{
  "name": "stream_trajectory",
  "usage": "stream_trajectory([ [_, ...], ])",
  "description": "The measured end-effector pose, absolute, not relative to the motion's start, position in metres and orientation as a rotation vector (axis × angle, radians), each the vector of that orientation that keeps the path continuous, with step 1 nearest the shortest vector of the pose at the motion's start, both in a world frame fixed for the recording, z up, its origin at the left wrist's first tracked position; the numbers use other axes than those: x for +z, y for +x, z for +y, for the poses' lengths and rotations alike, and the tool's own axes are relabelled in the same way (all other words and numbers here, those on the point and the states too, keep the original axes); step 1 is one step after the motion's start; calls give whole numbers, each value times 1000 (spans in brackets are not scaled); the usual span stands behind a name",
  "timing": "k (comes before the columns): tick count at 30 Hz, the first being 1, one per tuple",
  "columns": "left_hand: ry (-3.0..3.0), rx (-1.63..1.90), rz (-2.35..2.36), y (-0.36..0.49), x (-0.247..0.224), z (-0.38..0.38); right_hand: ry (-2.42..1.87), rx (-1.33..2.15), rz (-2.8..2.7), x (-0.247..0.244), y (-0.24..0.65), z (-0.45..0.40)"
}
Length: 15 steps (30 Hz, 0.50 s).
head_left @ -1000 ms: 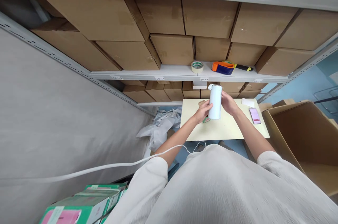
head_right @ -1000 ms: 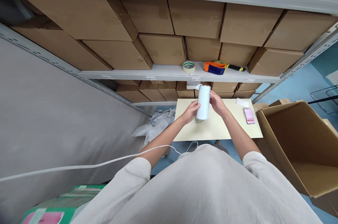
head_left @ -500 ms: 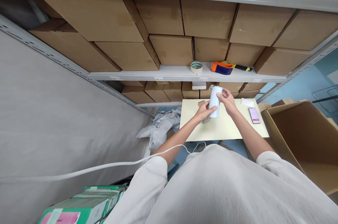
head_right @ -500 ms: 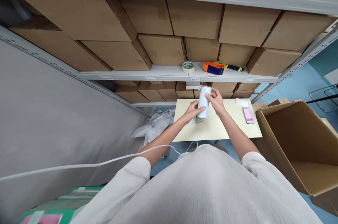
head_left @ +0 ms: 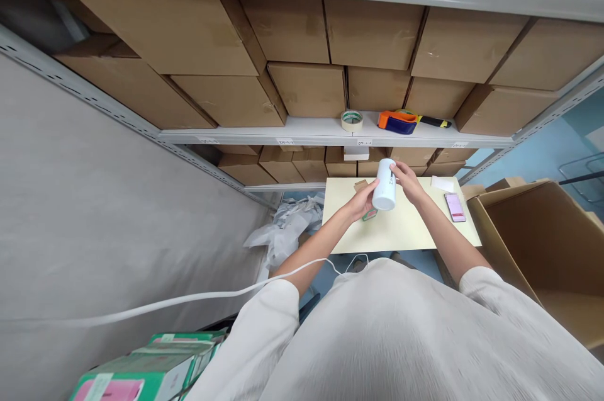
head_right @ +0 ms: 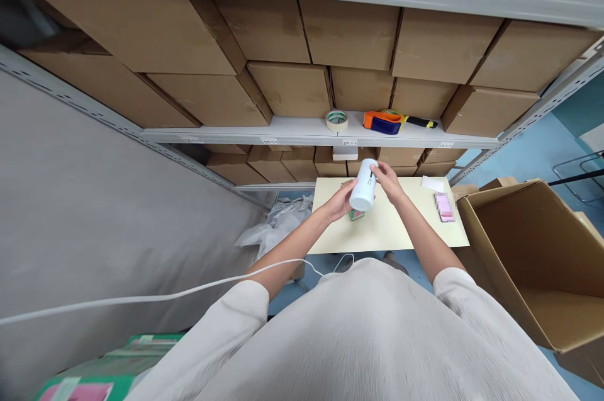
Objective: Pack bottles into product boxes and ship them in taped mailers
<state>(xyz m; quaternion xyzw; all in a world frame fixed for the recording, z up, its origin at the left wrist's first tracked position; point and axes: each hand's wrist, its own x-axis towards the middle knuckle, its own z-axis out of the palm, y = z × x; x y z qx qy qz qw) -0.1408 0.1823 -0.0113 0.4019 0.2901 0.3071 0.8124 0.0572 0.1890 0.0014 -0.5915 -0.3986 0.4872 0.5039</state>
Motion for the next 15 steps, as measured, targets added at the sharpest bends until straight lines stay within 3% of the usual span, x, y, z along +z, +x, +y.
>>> stream_trajectory([
  [15, 748, 474, 608, -143, -15, 184, -1460, 1271, -878, -7, 60, 186],
])
